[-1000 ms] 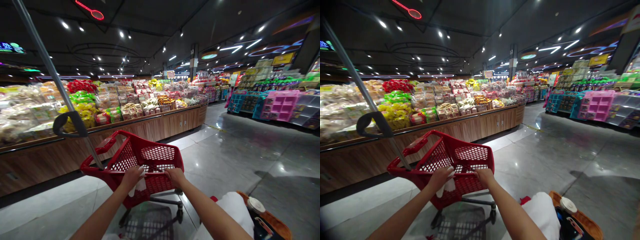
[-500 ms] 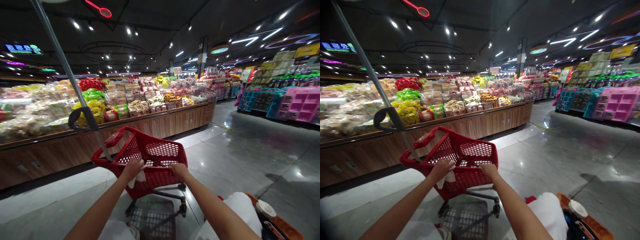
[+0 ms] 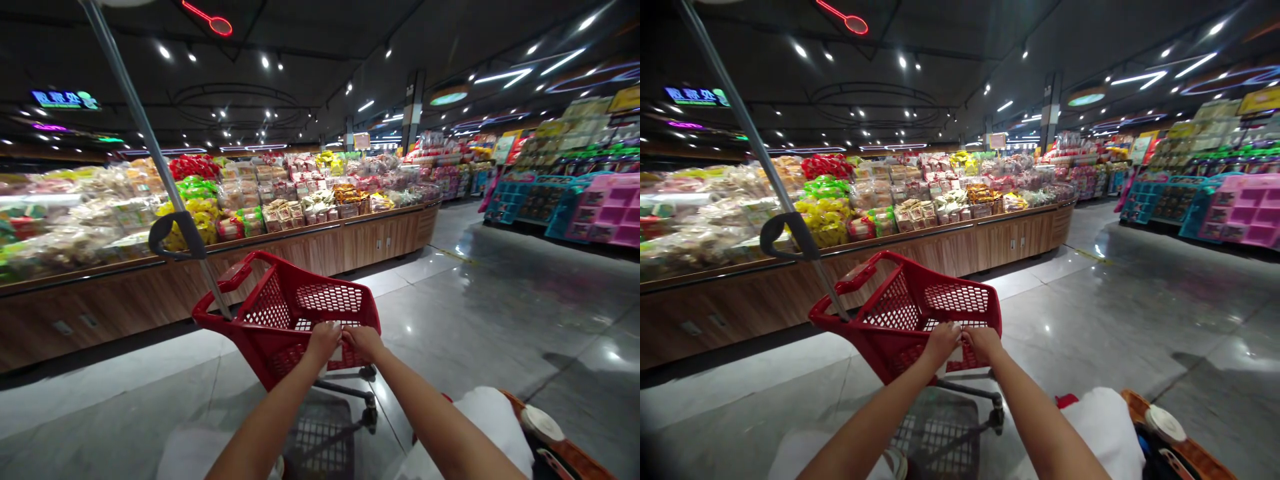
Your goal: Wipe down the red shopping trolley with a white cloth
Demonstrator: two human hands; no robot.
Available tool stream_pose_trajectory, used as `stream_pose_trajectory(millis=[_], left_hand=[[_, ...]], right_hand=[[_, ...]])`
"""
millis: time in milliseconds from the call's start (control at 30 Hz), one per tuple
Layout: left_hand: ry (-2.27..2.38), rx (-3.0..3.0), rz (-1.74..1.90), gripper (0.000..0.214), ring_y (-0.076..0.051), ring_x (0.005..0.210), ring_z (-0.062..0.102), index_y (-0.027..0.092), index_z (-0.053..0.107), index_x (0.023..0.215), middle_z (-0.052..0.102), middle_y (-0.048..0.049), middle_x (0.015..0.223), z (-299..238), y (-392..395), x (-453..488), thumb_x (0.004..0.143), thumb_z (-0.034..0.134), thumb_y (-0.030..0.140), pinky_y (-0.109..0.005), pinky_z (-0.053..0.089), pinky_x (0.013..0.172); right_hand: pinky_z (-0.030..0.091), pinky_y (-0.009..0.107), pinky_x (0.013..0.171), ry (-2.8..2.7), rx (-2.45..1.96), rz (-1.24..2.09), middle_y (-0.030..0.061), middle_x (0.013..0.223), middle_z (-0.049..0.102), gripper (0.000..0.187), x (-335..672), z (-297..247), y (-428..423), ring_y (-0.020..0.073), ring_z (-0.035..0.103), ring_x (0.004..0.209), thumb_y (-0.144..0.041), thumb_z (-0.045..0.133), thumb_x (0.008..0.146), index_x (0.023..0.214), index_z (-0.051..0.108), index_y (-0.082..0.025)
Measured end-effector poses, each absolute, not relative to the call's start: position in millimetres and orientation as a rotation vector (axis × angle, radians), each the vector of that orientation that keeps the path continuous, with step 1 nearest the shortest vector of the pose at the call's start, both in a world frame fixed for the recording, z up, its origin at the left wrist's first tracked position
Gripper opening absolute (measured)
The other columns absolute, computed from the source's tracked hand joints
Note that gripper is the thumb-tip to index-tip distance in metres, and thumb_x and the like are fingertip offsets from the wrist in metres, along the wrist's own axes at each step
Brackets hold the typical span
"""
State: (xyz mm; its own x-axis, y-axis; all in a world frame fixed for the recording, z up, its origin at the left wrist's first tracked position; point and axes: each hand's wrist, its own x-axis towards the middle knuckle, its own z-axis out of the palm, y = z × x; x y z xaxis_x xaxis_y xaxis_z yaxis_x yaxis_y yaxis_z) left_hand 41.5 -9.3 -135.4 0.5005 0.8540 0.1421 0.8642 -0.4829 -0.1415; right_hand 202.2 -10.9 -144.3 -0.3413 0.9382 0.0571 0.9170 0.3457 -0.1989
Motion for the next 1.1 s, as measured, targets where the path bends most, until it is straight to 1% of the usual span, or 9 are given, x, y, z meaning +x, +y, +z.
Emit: stream_pose_trajectory(millis=[133, 200, 300, 400, 467, 567, 733, 867, 1100], left_hand=[[-1.413, -2.579, -0.066, 0.019, -0.026, 0.095, 0.060, 0.019, 0.059, 0.107, 0.065, -0.0117, 0.101, -119, -9, 13, 0.092, 0.051, 0.027, -0.039, 0.044, 0.084], [-1.439, -2.546, -0.059, 0.019, -0.026, 0.095, 0.060, 0.018, 0.060, 0.106, 0.066, -0.0112, 0.098, -98, -9, -38, 0.092, 0.047, 0.018, -0.041, 0.041, 0.092], [-1.502, -2.460, -0.067, 0.029, -0.026, 0.102, 0.058, 0.019, 0.059, 0.108, 0.065, -0.0105, 0.105, -66, -9, -120, 0.088, 0.042, 0.007, -0.047, 0.033, 0.103], [-1.523, -2.368, -0.106, 0.029, -0.025, 0.108, 0.055, 0.020, 0.056, 0.111, 0.063, -0.0079, 0.110, -54, -9, -163, 0.087, 0.047, 0.008, -0.043, 0.033, 0.104], [-1.549, -2.348, -0.090, 0.023, -0.025, 0.107, 0.054, 0.018, 0.055, 0.109, 0.063, -0.0078, 0.108, -60, -8, -157, 0.088, 0.049, 0.012, -0.041, 0.036, 0.101], [-1.545, -2.388, -0.056, 0.015, -0.026, 0.101, 0.056, 0.016, 0.056, 0.103, 0.063, -0.0089, 0.104, -85, -6, -111, 0.091, 0.047, 0.016, -0.040, 0.041, 0.093], [-1.466, -2.499, -0.028, 0.021, -0.023, 0.093, 0.061, 0.015, 0.054, 0.109, 0.063, -0.0109, 0.101, -124, -1, -24, 0.092, 0.042, 0.012, -0.035, 0.046, 0.081], [-1.434, -2.516, 0.007, 0.026, -0.023, 0.093, 0.061, 0.014, 0.052, 0.114, 0.062, -0.0127, 0.102, -130, 0, -3, 0.092, 0.039, 0.010, -0.036, 0.047, 0.080], [-1.492, -2.510, -0.061, 0.018, -0.024, 0.093, 0.061, 0.015, 0.055, 0.104, 0.063, -0.0123, 0.100, -132, -4, -9, 0.093, 0.041, 0.015, -0.037, 0.046, 0.081]], right_hand=[[0.040, 0.028, 0.071, -2.446, -1.710, 0.200, 0.0044, 0.106, 0.072, 0.042, 205, -142, -11, 0.0219, 0.067, 0.094, -0.045, 0.025, 0.102, 0.112, 0.063, -0.029], [0.040, 0.028, 0.070, -2.455, -1.698, 0.196, 0.0044, 0.103, 0.073, 0.044, 207, -140, -10, 0.0215, 0.067, 0.093, -0.045, 0.024, 0.102, 0.108, 0.064, -0.029], [0.040, 0.028, 0.070, -2.459, -1.706, 0.202, 0.0046, 0.103, 0.073, 0.044, 207, -137, -9, 0.0210, 0.067, 0.093, -0.045, 0.023, 0.102, 0.108, 0.063, -0.028], [0.040, 0.028, 0.070, -2.459, -1.734, 0.201, 0.0062, 0.104, 0.072, 0.045, 204, -135, -9, 0.0215, 0.067, 0.093, -0.045, 0.022, 0.102, 0.109, 0.062, -0.027], [0.040, 0.028, 0.070, -2.453, -1.726, 0.201, 0.0061, 0.104, 0.072, 0.045, 201, -134, -10, 0.0215, 0.067, 0.093, -0.045, 0.021, 0.102, 0.109, 0.062, -0.027], [0.040, 0.027, 0.071, -2.439, -1.712, 0.215, 0.0052, 0.104, 0.072, 0.045, 195, -135, -12, 0.0212, 0.067, 0.093, -0.045, 0.022, 0.102, 0.109, 0.063, -0.028], [0.041, 0.029, 0.073, -2.447, -1.717, 0.220, 0.0050, 0.105, 0.072, 0.044, 191, -136, -12, 0.0216, 0.067, 0.093, -0.043, 0.023, 0.102, 0.113, 0.063, -0.029], [0.041, 0.029, 0.073, -2.446, -1.728, 0.228, 0.0055, 0.105, 0.072, 0.045, 191, -136, -11, 0.0222, 0.067, 0.093, -0.045, 0.023, 0.102, 0.112, 0.063, -0.028], [0.041, 0.029, 0.074, -2.438, -1.719, 0.221, 0.0061, 0.105, 0.072, 0.047, 188, -138, -12, 0.0222, 0.066, 0.093, -0.045, 0.022, 0.102, 0.111, 0.064, -0.027]])
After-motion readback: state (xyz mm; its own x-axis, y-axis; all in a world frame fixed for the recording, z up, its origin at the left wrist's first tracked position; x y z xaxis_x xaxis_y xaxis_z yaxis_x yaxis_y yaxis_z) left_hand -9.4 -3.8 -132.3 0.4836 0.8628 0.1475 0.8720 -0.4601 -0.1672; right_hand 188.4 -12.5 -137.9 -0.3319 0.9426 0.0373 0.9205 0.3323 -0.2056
